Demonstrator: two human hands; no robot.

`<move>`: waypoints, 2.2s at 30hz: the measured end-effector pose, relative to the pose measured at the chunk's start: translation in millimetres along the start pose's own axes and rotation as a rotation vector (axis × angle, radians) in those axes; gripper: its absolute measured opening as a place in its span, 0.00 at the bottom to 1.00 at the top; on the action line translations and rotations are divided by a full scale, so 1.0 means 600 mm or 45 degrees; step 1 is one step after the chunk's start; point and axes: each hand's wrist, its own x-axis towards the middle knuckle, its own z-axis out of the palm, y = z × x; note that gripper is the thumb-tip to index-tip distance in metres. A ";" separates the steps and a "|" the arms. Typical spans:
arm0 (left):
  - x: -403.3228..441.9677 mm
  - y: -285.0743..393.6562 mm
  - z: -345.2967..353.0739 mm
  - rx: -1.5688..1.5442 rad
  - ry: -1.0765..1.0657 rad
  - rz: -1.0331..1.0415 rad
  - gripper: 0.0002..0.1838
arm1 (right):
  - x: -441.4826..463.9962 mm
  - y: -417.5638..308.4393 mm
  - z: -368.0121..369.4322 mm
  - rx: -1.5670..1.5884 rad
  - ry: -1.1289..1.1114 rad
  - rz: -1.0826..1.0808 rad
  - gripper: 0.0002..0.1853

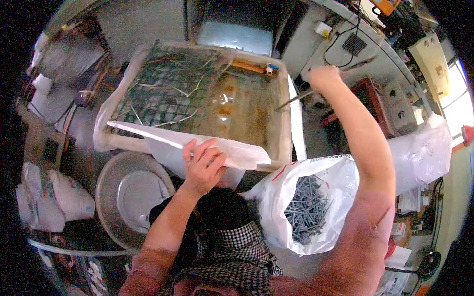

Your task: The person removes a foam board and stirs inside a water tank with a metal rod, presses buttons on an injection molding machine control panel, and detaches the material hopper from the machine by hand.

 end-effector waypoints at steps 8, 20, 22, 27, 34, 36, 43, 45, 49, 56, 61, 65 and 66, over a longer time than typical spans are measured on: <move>-0.001 0.003 -0.005 -0.003 -0.008 -0.008 0.16 | -0.110 0.088 -0.037 0.001 -0.213 0.191 0.15; -0.006 0.002 -0.009 0.020 -0.031 0.006 0.15 | -0.095 0.110 0.137 1.008 -0.120 -0.360 0.13; -0.006 0.001 -0.009 0.026 -0.031 0.010 0.14 | -0.082 0.042 0.149 1.199 -0.321 -0.175 0.11; -0.007 0.005 -0.011 0.037 -0.054 0.005 0.12 | -0.010 -0.087 0.241 1.199 -0.466 -0.421 0.13; -0.004 0.006 -0.023 0.062 -0.077 0.012 0.05 | 0.031 -0.180 0.363 1.004 -0.923 -0.718 0.21; -0.008 0.004 -0.021 0.116 -0.073 0.048 0.03 | 0.042 -0.197 0.377 0.833 -0.940 -0.857 0.22; -0.009 0.005 -0.034 0.186 -0.126 0.071 0.03 | 0.157 -0.284 0.451 0.663 -1.450 -0.558 0.24; -0.006 0.002 -0.042 0.239 -0.164 0.061 0.03 | 0.190 -0.325 0.480 0.324 -1.024 -0.626 0.19; -0.003 -0.002 -0.054 0.201 -0.241 0.032 0.02 | 0.200 -0.373 0.476 0.267 -0.393 -0.678 0.16; 0.001 -0.007 -0.056 0.195 -0.285 0.089 0.03 | 0.245 -0.425 0.575 0.397 -0.481 -0.571 0.13; 0.001 0.002 -0.047 0.191 -0.217 0.064 0.03 | 0.231 -0.379 0.506 0.427 -0.458 -0.567 0.12; -0.001 0.008 -0.045 0.191 -0.191 0.082 0.03 | 0.199 -0.361 0.514 0.548 -0.423 -0.505 0.16; -0.003 0.010 -0.043 0.206 -0.174 0.076 0.03 | 0.181 -0.362 0.510 0.553 -0.430 -0.494 0.16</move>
